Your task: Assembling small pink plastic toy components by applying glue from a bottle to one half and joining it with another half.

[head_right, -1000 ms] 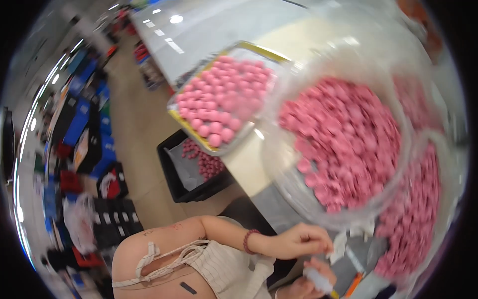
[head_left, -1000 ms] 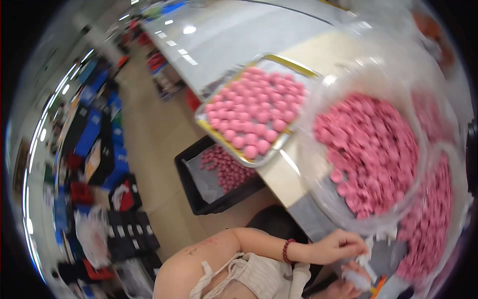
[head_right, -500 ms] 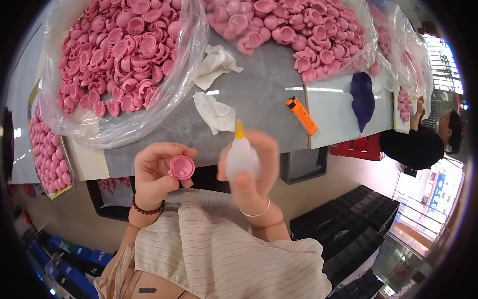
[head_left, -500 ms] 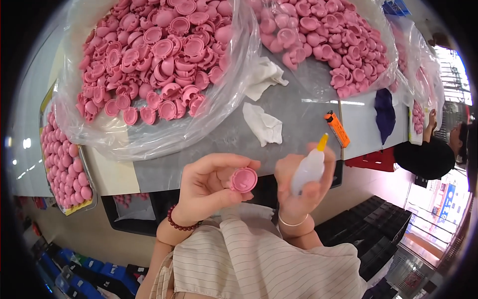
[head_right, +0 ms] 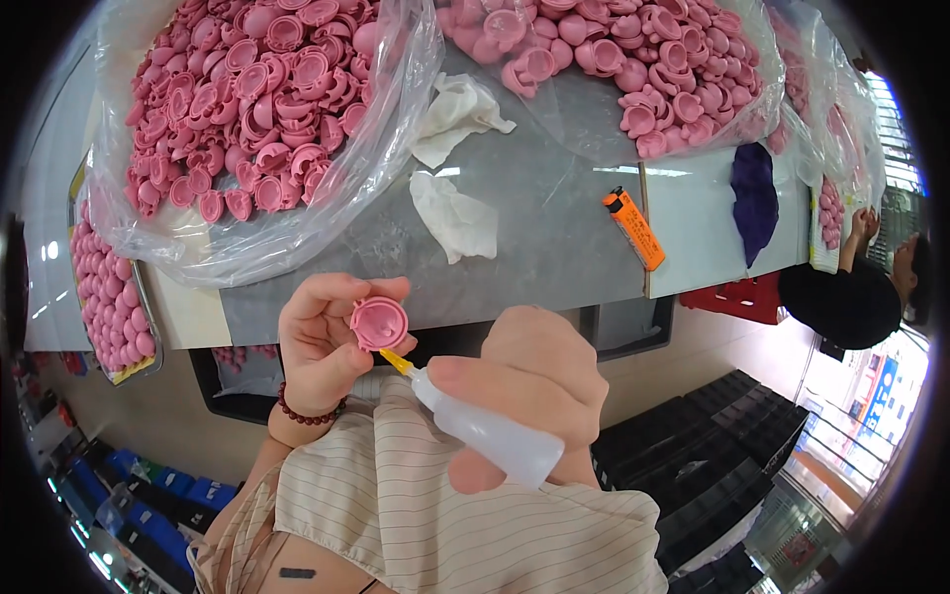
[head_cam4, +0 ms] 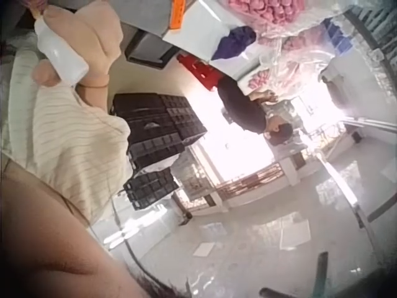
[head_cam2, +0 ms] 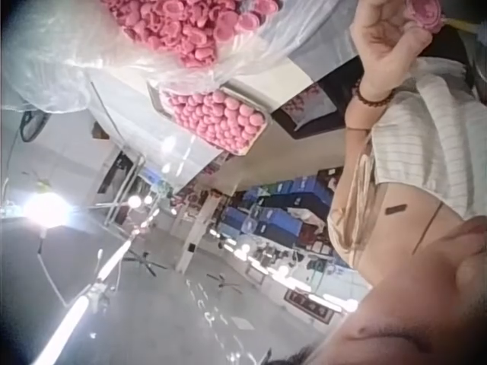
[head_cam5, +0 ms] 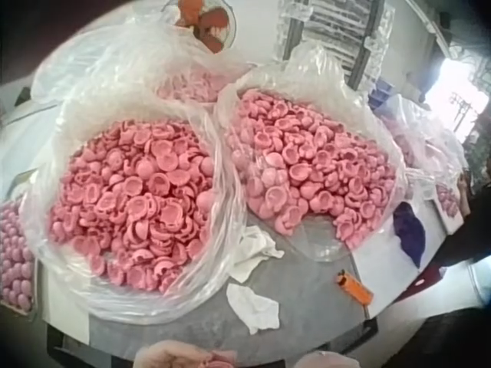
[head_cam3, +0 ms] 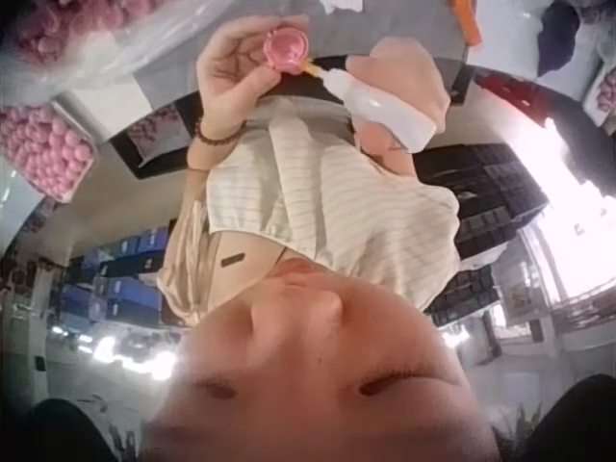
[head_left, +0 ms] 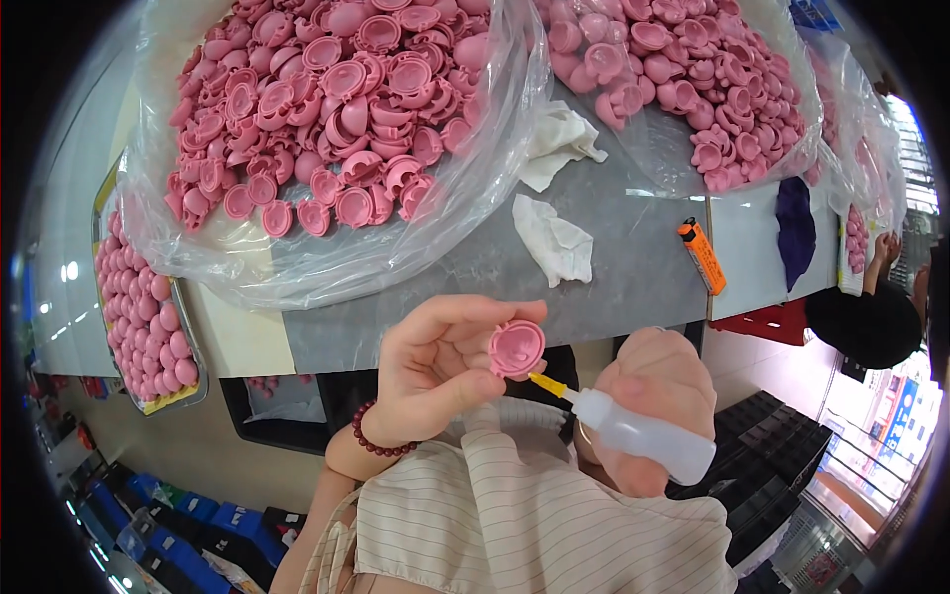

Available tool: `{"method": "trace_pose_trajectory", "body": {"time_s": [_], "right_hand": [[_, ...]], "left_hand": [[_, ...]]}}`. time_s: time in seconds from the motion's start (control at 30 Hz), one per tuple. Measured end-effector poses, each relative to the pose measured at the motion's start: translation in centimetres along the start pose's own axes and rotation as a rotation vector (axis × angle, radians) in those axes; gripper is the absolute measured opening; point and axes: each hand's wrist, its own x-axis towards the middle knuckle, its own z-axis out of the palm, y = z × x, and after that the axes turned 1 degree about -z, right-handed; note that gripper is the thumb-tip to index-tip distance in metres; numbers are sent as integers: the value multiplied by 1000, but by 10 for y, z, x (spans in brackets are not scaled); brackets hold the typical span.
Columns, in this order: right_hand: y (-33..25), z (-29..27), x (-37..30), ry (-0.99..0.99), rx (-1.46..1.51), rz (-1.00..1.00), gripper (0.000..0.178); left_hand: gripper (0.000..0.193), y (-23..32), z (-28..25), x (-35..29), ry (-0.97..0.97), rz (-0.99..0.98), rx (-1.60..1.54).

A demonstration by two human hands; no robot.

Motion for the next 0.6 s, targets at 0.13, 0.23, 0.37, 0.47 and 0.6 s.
{"method": "trace_pose_trajectory", "body": {"time_s": [0.13, 0.23, 0.37, 0.47, 0.6], "right_hand": [[-4, 3, 6, -89, -37, 54, 51], [-7, 2, 6, -98, -58, 102, 51], [-7, 5, 7, -90, -55, 96, 51], [-5, 5, 7, -81, -57, 92, 51], [2, 5, 3, -51, -49, 1, 52]], "left_hand": [[44, 1, 1, 2, 11, -7, 13], [44, 2, 1, 4, 9, -14, 14], [45, 3, 1, 4, 4, -8, 15], [46, 3, 1, 3, -14, -8, 12], [47, 1, 0, 3, 11, -25, 5]]}}
